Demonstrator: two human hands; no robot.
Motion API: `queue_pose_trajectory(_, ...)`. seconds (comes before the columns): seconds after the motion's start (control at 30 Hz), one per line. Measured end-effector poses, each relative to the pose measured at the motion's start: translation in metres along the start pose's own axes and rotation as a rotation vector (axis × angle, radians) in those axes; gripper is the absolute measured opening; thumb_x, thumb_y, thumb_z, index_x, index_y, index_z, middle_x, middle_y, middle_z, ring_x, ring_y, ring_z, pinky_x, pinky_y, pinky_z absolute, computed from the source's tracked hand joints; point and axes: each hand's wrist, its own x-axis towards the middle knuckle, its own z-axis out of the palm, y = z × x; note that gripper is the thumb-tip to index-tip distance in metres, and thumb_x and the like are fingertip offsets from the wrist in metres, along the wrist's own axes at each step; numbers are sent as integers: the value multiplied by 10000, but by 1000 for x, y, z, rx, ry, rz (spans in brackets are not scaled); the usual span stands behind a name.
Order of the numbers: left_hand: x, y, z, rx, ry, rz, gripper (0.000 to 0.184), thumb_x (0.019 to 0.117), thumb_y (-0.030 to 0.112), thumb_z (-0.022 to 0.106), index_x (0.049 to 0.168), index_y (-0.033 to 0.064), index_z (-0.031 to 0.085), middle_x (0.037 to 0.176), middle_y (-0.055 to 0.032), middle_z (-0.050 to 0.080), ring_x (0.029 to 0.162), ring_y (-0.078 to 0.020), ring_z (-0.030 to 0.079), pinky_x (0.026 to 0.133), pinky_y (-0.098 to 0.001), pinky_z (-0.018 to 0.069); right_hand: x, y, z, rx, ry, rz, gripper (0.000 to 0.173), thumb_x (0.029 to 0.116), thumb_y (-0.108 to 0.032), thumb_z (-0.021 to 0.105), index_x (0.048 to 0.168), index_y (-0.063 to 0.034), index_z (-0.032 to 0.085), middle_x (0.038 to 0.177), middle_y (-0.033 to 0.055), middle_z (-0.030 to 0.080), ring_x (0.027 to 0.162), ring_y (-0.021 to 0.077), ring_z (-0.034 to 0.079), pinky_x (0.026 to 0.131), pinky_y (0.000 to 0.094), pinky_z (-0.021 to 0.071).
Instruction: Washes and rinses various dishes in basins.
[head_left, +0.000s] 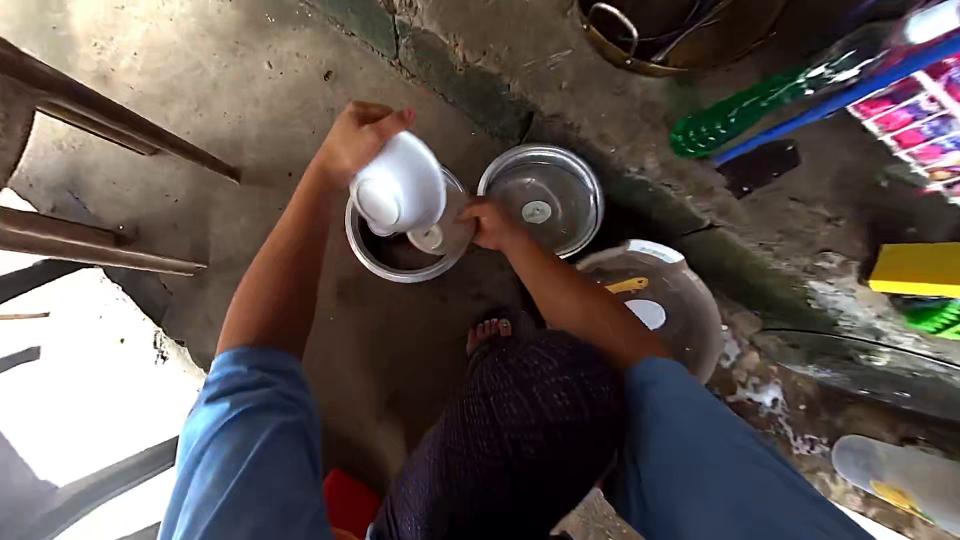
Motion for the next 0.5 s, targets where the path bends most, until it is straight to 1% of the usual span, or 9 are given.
queue_pose_trajectory(0.03,-2,-15,-4,38,-17,-7,341,1023,332,563,784,100,639,665,52,588,600,-48,580,616,-304,532,15,3,11,-103,-12,48,279,838,5,558,1115,-10,586,943,62,654,821,137,644,739,362,576)
queue_pose_trajectory(0.07,-4,-29,-4,52,-39,-14,332,1020,309,565,762,106,615,648,57,568,586,-40,564,600,-291,520,31,10,18,-172,-47,79,290,868,35,568,1157,32,593,984,98,645,851,153,627,777,372,561)
queue_pose_trajectory(0.17,-13,-74,10,26,-78,-31,309,1003,258,571,728,121,606,611,80,559,548,-10,544,551,-246,496,64,35,18,-369,-210,100,263,935,23,592,1186,94,626,1070,167,673,945,192,639,888,397,546)
queue_pose_trajectory(0.23,-20,-103,21,13,-105,-61,267,988,231,579,767,95,644,645,71,591,577,-9,564,580,-246,515,68,30,17,-498,-283,175,198,969,17,558,1126,110,634,1064,183,651,952,206,611,907,405,508)
queue_pose_trajectory(0.33,-26,-141,40,106,-183,-69,287,956,224,605,705,87,586,619,63,525,563,-21,504,567,-256,456,89,41,6,-531,-301,216,106,929,8,568,964,74,643,956,152,633,882,203,596,836,422,501)
queue_pose_trajectory(0.37,-26,-149,46,189,-213,-70,318,954,266,620,694,87,584,614,48,518,564,-43,502,567,-286,450,99,49,1,-531,-302,235,118,928,-17,586,965,74,653,969,165,641,900,225,604,848,454,502)
queue_pose_trajectory(0.4,-26,-156,51,274,-243,-91,360,960,319,638,707,66,601,622,1,533,583,-107,518,585,-365,446,110,59,-4,-532,-287,257,145,918,-54,609,960,74,664,980,183,652,916,254,614,851,496,503)
queue_pose_trajectory(0.47,-21,-168,59,402,-289,-146,425,971,395,648,759,27,637,663,-93,575,646,-245,574,638,-521,459,118,61,-3,-571,-278,299,154,936,-82,610,963,63,655,978,181,639,904,263,598,833,514,484)
queue_pose_trajectory(0.5,-16,-169,61,435,-307,-179,450,982,416,639,762,23,631,674,-110,575,665,-274,579,650,-546,453,119,59,-3,-578,-270,308,147,938,-84,601,949,56,643,968,174,625,892,255,583,820,506,474)
